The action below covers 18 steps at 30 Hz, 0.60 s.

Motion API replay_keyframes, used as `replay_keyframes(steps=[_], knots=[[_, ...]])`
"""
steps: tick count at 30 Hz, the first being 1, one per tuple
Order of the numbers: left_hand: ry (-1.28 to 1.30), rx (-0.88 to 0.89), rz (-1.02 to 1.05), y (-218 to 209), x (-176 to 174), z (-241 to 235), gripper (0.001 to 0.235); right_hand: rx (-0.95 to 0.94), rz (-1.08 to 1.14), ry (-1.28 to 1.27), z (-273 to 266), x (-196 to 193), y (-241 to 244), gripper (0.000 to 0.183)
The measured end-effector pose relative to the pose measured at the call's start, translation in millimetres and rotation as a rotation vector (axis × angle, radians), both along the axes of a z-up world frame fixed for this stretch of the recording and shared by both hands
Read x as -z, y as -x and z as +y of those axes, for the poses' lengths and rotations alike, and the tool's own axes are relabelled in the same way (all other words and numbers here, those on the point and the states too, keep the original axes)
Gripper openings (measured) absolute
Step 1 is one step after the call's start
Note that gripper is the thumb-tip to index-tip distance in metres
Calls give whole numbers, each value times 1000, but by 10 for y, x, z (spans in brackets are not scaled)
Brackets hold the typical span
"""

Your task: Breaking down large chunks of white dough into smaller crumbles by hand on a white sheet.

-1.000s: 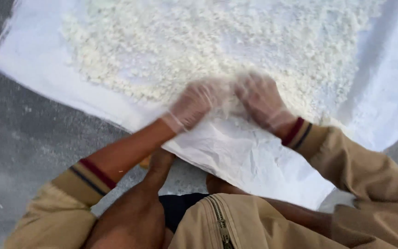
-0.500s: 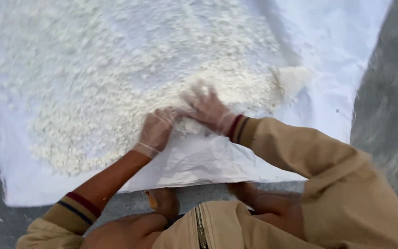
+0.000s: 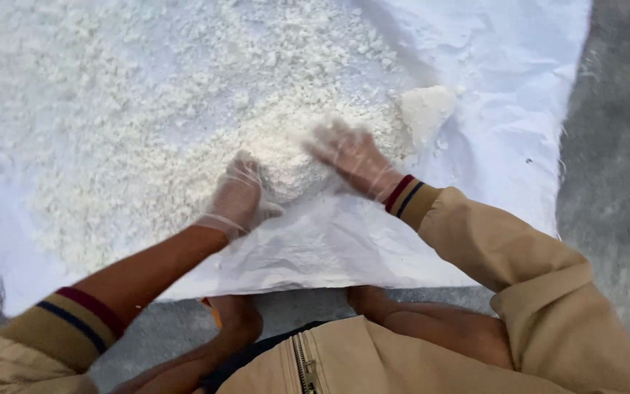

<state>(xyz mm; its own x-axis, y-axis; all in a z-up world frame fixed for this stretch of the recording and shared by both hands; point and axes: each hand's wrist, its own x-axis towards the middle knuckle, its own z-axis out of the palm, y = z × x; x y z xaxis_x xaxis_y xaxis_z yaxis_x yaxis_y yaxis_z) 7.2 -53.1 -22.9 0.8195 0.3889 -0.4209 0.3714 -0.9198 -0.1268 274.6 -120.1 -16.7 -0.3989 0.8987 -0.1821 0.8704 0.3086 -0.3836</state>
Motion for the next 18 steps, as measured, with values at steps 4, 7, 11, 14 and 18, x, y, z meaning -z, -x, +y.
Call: replay_keyframes(steps=[4,7,11,14,18], knots=[[74,-227,77,-326,-109,-332,131,-24,-103,-59,37,139,-7,58],[57,-484,29,-362,463,-451,150,-140,-121,-220,251,328,-7,77],[399,-713,-154,-416,-61,-23,156,-251,-25,-114,655,95,0,94],[562,-855,-212,-437,-268,291,160,-326,11,238,952,144,-112,126],[879,-1169,-532,-218,-141,769,132,-312,393,656,1490,-484,-213,107]])
